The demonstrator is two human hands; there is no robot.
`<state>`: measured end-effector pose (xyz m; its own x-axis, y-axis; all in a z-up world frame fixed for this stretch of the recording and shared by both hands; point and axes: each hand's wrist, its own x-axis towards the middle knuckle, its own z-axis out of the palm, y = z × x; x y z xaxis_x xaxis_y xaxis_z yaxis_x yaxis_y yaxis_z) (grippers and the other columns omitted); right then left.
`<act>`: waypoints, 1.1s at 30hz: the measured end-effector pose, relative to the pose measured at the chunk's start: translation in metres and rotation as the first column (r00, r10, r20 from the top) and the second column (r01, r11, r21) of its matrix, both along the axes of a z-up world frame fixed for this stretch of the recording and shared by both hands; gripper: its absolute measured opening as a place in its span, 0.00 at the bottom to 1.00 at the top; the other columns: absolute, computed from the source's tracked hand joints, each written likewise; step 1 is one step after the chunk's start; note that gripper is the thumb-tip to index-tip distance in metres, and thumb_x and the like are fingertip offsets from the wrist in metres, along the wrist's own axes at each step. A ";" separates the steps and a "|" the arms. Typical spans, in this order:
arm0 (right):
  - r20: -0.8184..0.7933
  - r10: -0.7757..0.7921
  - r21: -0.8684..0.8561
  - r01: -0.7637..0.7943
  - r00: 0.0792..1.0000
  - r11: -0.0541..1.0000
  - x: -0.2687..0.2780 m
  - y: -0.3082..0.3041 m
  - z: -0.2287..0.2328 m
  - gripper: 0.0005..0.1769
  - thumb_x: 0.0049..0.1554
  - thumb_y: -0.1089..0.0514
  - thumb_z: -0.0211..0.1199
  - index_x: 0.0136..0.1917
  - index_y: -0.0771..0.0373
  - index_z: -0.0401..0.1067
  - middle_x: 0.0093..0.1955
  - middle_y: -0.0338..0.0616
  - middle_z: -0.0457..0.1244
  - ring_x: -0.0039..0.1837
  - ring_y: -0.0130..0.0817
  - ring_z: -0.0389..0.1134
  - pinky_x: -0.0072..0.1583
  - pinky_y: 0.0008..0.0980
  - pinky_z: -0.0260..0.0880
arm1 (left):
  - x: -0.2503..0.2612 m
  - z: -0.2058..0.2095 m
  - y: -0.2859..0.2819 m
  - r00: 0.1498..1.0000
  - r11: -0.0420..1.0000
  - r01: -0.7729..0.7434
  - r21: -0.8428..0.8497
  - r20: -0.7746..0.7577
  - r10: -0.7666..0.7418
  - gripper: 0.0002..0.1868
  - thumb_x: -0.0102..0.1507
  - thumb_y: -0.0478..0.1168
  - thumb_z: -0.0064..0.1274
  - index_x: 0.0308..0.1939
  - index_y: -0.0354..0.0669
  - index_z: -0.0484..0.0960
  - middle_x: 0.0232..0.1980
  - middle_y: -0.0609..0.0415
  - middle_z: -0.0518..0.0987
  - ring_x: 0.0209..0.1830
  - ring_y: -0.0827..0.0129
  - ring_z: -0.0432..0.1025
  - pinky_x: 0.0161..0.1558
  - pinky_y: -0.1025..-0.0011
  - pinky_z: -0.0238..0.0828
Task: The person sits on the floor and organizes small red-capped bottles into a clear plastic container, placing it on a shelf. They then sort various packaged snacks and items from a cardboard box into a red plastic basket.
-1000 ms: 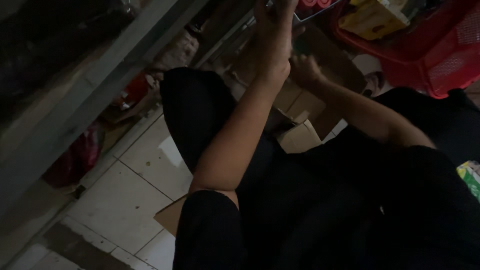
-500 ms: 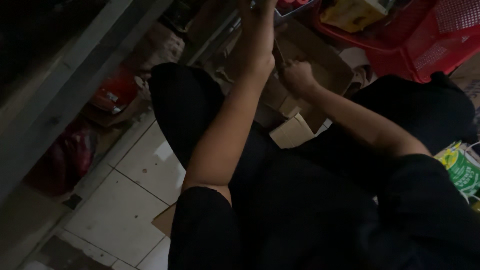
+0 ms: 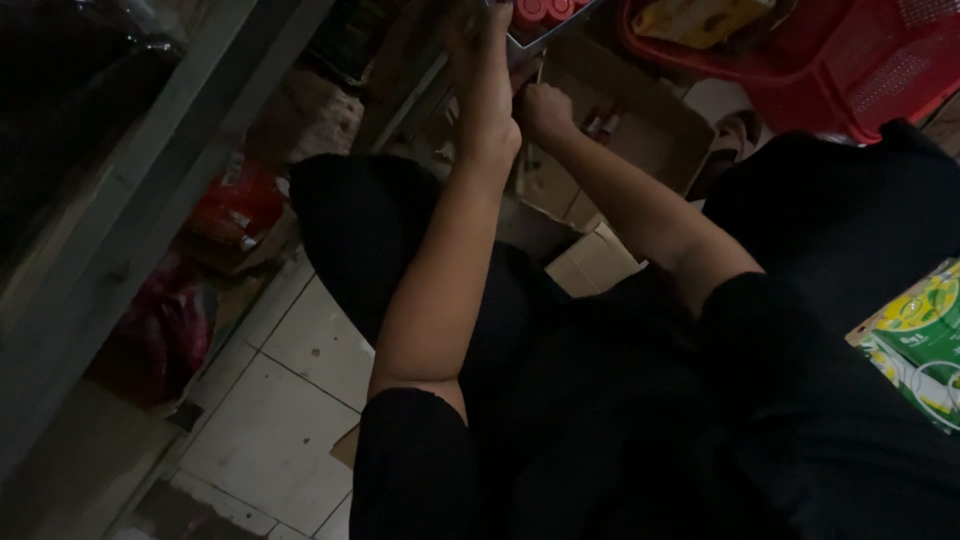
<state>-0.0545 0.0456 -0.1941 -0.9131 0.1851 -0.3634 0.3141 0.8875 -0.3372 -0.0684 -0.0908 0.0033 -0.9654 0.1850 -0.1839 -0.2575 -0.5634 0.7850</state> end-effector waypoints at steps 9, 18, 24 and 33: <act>-0.055 -0.005 -0.422 -0.019 0.998 0.906 0.003 0.017 -0.063 0.15 0.60 0.56 0.67 0.56 0.69 0.78 0.51 0.58 0.72 0.52 0.46 0.76 0.55 0.47 0.72 | 0.001 -0.001 0.000 1.000 1.000 -0.017 0.010 0.014 0.017 0.50 0.66 0.56 0.61 0.82 0.41 0.50 0.78 0.41 0.61 0.76 0.54 0.60 0.70 0.57 0.64; -0.026 -0.099 -0.205 0.091 0.995 0.975 0.085 0.140 -0.029 0.21 0.51 0.60 0.72 0.58 0.68 0.76 0.52 0.57 0.71 0.51 0.45 0.73 0.52 0.44 0.72 | 0.007 0.006 0.006 0.997 0.997 0.052 -0.061 0.064 -0.048 0.49 0.65 0.57 0.57 0.81 0.40 0.50 0.73 0.40 0.65 0.71 0.53 0.65 0.59 0.54 0.76; 0.072 -0.061 -0.168 0.072 0.996 0.983 0.079 0.131 -0.038 0.22 0.51 0.60 0.72 0.59 0.67 0.76 0.51 0.55 0.71 0.51 0.45 0.73 0.53 0.43 0.72 | 0.013 0.005 0.011 0.995 0.994 0.057 -0.089 0.086 -0.050 0.51 0.65 0.58 0.58 0.82 0.43 0.48 0.76 0.44 0.63 0.73 0.57 0.63 0.62 0.54 0.74; 0.133 -0.033 -0.156 0.054 0.991 0.986 0.061 0.112 -0.033 0.23 0.51 0.60 0.71 0.60 0.66 0.75 0.51 0.54 0.71 0.52 0.43 0.72 0.53 0.42 0.72 | 0.012 0.003 0.018 0.990 0.997 0.066 -0.040 0.128 -0.060 0.49 0.64 0.55 0.61 0.80 0.40 0.52 0.77 0.42 0.63 0.74 0.56 0.60 0.67 0.56 0.66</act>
